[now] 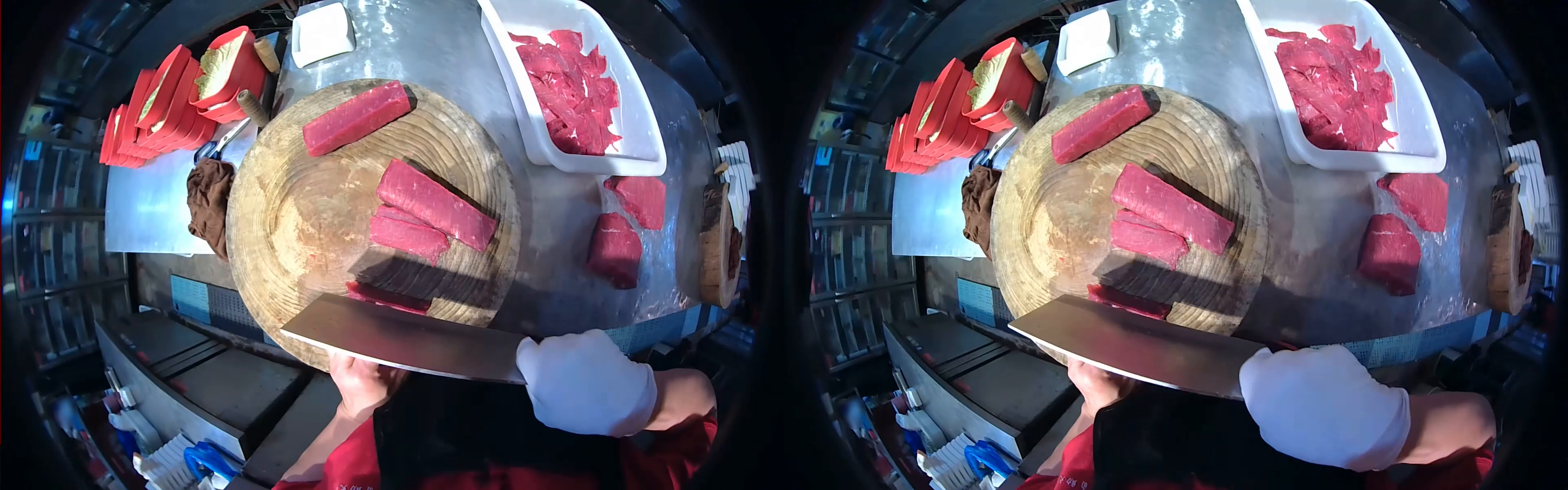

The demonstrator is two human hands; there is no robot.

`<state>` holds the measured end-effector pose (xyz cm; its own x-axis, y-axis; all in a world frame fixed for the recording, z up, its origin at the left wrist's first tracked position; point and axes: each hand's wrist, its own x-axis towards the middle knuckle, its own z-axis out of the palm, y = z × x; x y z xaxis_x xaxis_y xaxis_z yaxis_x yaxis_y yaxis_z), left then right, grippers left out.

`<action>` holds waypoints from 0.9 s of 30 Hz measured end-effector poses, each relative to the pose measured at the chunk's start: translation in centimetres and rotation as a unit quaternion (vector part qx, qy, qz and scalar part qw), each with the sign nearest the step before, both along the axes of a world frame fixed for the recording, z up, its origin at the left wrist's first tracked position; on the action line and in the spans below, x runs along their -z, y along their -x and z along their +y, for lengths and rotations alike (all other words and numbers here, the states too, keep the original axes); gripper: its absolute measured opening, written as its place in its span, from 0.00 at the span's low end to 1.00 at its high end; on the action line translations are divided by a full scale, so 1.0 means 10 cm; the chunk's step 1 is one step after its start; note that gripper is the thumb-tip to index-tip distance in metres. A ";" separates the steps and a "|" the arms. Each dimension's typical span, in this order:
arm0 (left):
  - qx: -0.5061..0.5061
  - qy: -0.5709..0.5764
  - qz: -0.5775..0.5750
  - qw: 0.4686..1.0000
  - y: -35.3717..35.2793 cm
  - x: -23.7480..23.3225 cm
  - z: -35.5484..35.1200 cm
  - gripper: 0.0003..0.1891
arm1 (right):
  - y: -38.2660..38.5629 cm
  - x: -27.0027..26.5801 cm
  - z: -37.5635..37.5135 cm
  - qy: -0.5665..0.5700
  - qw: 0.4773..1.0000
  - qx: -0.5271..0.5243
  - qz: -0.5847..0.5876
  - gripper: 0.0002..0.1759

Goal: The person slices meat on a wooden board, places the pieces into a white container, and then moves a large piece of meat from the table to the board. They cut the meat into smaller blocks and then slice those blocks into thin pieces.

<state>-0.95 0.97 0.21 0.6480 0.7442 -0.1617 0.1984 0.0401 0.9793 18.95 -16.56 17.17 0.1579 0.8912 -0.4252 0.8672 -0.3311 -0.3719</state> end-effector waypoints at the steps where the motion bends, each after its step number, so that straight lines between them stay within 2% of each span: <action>1: -0.018 0.088 -0.053 0.995 -0.03 -0.06 -0.01 0.08 | 0.00 -0.01 -0.02 0.013 1.000 -0.016 -0.007 0.10; 2: -0.037 0.174 -0.106 0.978 -0.05 -0.09 -0.02 0.06 | 0.00 -0.01 -0.03 0.015 1.000 -0.016 -0.005 0.10; 3: 0.028 -0.077 -0.030 0.996 -0.10 -0.10 0.05 0.06 | 0.00 -0.02 -0.02 0.021 0.999 -0.025 -0.015 0.11; 4: 0.030 -0.075 -0.028 0.996 -0.14 -0.17 0.02 0.06 | -0.01 -0.02 -0.01 0.027 0.999 -0.034 -0.025 0.12; 5: -0.052 0.076 -0.074 0.993 -0.17 -0.29 -0.04 0.06 | -0.03 -0.02 0.01 0.030 0.999 -0.033 -0.023 0.12; 6: -0.133 0.226 -0.115 0.958 -0.23 -0.40 -0.06 0.06 | -0.05 -0.02 0.03 0.034 0.998 -0.042 -0.014 0.12; 8: -0.158 0.276 -0.133 0.939 -0.06 -0.22 -0.01 0.04 | -0.07 -0.02 0.09 0.044 0.998 -0.052 -0.003 0.12; 9: -0.086 0.051 -0.039 0.994 -0.02 -0.20 0.01 0.04 | -0.08 -0.02 0.14 0.065 0.997 -0.043 0.013 0.11; 10: -0.006 -0.176 0.057 0.983 0.03 -0.16 0.04 0.05 | -0.09 -0.01 0.19 0.087 0.995 -0.034 0.027 0.09; 12: 0.021 -0.171 0.015 0.985 0.17 0.06 0.09 0.08 | -0.10 0.02 0.31 0.089 0.995 -0.025 0.048 0.09; 14: 0.085 -0.333 0.022 0.939 0.09 0.07 0.16 0.10 | -0.10 0.07 0.49 0.086 0.994 -0.015 0.066 0.09; 15: 0.104 -0.408 0.029 0.907 0.00 -0.13 0.21 0.16 | -0.08 0.12 0.59 0.056 0.995 0.002 0.088 0.07; 17: 0.112 -0.420 0.011 0.901 -0.20 -0.29 0.27 0.19 | -0.03 0.25 0.79 0.012 0.990 0.009 0.137 0.08; 18: 0.125 -0.431 -0.004 0.894 -0.27 -0.31 0.27 0.22 | 0.01 0.39 0.94 -0.116 0.979 0.045 0.161 0.07; 19: 0.161 -0.470 0.003 0.868 -0.25 -0.29 0.36 0.26 | 0.08 0.46 1.02 -0.097 0.980 0.055 0.165 0.07; 20: 0.101 -0.465 0.023 0.879 -0.31 -0.30 0.23 0.27 | 0.09 0.46 1.14 -0.081 0.981 0.063 0.167 0.06; 24: 0.100 -0.476 0.058 0.872 -0.35 -0.40 0.16 0.26 | 0.11 0.45 1.00 -0.146 0.979 0.060 0.132 0.06; 27: 0.087 -0.462 0.040 0.882 -0.29 -0.37 0.14 0.24 | 0.01 0.33 0.63 -0.013 0.993 0.063 0.101 0.06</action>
<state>1.99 2.35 3.94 0.7792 0.4728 0.4114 0.1929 -0.8055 0.5603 18.85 -10.22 13.85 0.1823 0.8810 -0.4366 0.7260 -0.4201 -0.5445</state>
